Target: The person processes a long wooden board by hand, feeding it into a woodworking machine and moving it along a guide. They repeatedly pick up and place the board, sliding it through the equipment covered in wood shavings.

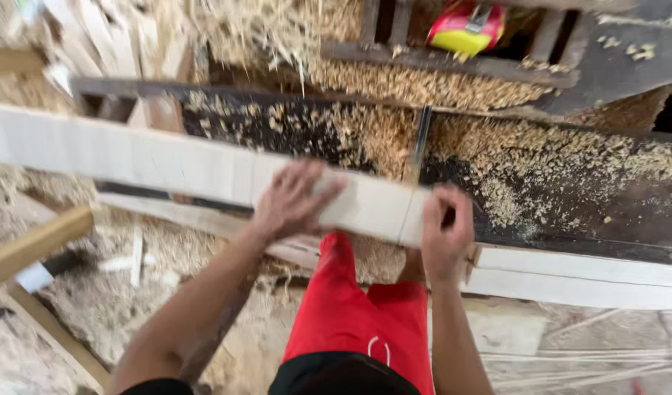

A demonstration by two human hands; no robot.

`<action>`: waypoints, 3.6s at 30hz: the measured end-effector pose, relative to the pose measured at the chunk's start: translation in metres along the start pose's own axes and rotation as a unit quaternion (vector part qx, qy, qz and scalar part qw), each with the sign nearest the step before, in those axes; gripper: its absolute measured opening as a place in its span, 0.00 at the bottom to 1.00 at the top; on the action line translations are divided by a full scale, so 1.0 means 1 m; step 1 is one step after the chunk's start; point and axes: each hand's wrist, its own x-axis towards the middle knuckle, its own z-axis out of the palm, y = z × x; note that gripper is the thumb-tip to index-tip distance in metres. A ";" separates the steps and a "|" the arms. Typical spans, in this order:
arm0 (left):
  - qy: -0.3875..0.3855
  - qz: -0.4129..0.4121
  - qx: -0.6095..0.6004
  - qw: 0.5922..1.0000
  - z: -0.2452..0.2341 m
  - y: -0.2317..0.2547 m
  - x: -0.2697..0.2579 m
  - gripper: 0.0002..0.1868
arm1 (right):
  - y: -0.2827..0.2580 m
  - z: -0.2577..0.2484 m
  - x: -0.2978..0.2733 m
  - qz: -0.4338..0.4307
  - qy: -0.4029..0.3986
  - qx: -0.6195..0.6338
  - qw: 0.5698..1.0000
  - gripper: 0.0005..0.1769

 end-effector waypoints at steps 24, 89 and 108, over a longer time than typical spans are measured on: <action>-0.445 0.117 0.046 0.887 0.075 0.288 -0.044 0.35 | 0.257 -0.286 -0.445 0.367 0.235 0.492 0.754 0.34; 0.056 -0.720 -0.528 0.446 0.618 0.120 -0.222 0.47 | 0.390 -0.043 -0.397 0.471 -0.282 0.020 0.835 0.20; 0.159 -0.584 -0.709 0.363 0.426 0.327 -0.182 0.26 | 0.303 0.003 -0.374 0.314 -0.410 -0.084 0.852 0.31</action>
